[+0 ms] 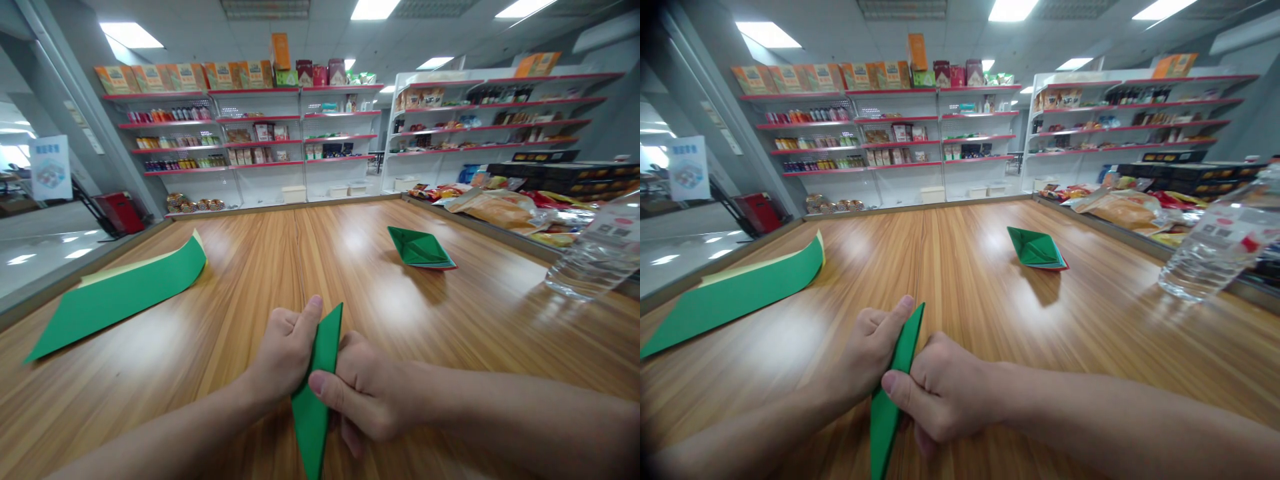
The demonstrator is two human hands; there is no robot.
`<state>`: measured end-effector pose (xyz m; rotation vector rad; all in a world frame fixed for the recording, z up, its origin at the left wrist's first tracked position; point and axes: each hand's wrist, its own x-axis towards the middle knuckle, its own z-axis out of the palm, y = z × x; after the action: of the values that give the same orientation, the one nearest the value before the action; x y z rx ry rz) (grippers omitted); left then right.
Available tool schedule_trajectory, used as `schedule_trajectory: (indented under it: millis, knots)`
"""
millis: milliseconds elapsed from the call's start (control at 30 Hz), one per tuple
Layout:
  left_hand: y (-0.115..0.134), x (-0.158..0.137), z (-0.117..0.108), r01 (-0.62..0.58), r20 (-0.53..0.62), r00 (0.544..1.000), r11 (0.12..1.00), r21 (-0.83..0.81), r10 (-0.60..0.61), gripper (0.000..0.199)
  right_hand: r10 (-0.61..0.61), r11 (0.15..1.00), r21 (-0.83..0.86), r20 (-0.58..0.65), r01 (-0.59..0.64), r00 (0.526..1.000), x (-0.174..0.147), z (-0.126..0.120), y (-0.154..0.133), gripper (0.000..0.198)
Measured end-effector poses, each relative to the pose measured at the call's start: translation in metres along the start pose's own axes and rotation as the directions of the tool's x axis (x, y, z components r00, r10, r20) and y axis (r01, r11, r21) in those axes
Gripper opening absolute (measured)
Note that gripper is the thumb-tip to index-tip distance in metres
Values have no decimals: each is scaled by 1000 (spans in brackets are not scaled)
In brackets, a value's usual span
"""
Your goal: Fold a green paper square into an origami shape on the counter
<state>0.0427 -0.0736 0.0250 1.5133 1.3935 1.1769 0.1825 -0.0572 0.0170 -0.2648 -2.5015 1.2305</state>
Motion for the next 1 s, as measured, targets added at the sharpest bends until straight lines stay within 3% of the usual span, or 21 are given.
schedule_trajectory:
  millis: [133, 233, 300, 433, 500, 633, 733, 800, 867, 933, 1000]
  knots:
    - [4, 0, -3, -14, -191, 981, 999, 43, 22, 55, 195, 980, -6, -130, -197, 972, 4, 2, -7, 54]
    - [2, 0, -4, -15, -269, 963, 998, 59, 30, 55, 211, 973, -55, -174, -223, 962, 5, 3, -10, 47]
    - [0, 1, -3, 3, -233, 973, 1000, 13, 0, 55, 155, 981, -89, -154, -170, 976, 4, 4, -9, 50]
    - [-2, -1, 2, 66, 52, 997, 989, -129, -59, 57, -125, 977, -177, -36, 117, 991, 0, 4, -2, 52]
    - [0, -1, 3, 82, 79, 994, 984, -156, -70, 58, -181, 967, -189, -45, 170, 982, 0, 5, -1, 48]
    - [6, 2, 0, 58, -165, 983, 991, -122, -78, 58, 14, 984, -172, -227, -54, 974, 3, 8, -3, 45]
    - [5, 5, -2, 60, -232, 969, 992, -109, -84, 57, 87, 976, -173, -241, -131, 967, 4, 11, -6, 42]
    - [2, 6, 0, 79, -193, 976, 988, -136, -105, 56, 72, 982, -161, -166, -99, 983, 4, 13, -6, 44]
    - [-2, 3, 5, 117, -66, 989, 980, -162, -129, 56, -53, 977, -211, -109, 29, 993, 3, 13, -4, 43]
    - [-5, 0, 10, 141, 104, 986, 981, -136, -127, 57, -247, 930, -296, -61, 218, 967, 4, 12, -1, 39]
    - [-6, -1, 13, 139, 171, 978, 984, -113, -119, 58, -348, 886, -339, -36, 316, 937, 4, 12, 0, 36]
